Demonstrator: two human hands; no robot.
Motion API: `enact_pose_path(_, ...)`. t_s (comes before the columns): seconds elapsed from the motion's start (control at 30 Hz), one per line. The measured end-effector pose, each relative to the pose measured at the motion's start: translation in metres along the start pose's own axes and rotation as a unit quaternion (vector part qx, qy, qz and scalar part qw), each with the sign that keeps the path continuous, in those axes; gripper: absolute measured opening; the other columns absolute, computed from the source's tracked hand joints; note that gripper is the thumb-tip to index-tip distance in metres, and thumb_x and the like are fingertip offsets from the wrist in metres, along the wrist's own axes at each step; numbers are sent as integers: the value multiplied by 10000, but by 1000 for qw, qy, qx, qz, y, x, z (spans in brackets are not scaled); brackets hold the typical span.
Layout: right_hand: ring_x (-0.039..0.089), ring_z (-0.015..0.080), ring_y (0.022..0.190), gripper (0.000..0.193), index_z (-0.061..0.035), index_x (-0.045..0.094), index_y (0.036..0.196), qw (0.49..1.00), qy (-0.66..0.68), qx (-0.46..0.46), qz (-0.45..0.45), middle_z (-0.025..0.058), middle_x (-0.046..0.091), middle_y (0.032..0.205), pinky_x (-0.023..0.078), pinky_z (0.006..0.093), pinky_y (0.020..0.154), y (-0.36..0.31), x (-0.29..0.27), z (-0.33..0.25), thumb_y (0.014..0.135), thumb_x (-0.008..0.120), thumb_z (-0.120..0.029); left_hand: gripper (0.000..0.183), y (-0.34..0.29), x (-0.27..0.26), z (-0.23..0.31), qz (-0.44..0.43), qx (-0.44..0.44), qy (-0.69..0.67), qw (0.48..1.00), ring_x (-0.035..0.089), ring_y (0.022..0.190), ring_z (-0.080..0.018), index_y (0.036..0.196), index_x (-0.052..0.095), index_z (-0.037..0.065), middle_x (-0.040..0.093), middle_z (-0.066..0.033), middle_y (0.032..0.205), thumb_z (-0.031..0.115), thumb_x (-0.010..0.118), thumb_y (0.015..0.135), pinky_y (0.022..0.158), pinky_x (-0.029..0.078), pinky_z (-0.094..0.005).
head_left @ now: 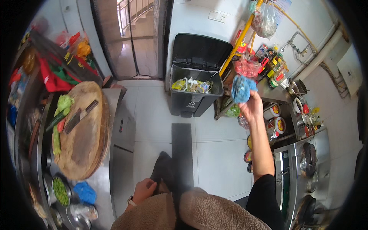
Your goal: The person retrieves vegetables and other ingredients from a refrigerator, places them on the counter, and then transfers cooked items from a griddle into a plastic bag. The person also cleans the griddle surface with a cloth.
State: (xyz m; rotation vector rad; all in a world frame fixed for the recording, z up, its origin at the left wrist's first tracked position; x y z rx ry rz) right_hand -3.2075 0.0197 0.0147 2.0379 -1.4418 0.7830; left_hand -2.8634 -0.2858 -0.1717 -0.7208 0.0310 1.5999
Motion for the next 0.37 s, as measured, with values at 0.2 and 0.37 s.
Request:
enact_pose_path(0.2, 598, 198, 857, 347, -37, 453, 1124, 979, -153, -118, 65, 81, 582, 1001, 514, 342, 715, 154, -11, -57, 889, 463, -292, 206, 132, -31, 49, 48, -21, -77, 996, 591, 624, -219, 786, 572, 2, 600, -118, 667, 206, 596, 775, 591, 454, -303)
enact_pose_path(0.37, 585, 230, 947, 376, -32, 433, 1170, 952, -252, -167, 53, 113, 560, 1096, 501, 379, 758, 244, -35, -58, 899, 441, -292, 191, 187, -39, 43, 84, -62, -71, 992, 607, 650, -232, 795, 578, 4, 623, -120, 701, 192, 602, 769, 601, 465, -311)
Point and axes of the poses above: each hand's wrist, its own y-axis towards the middle knuckle, its own x-axis out of the palm, z = x × y, the point moved 7 cm from there along y, towards the middle knuckle
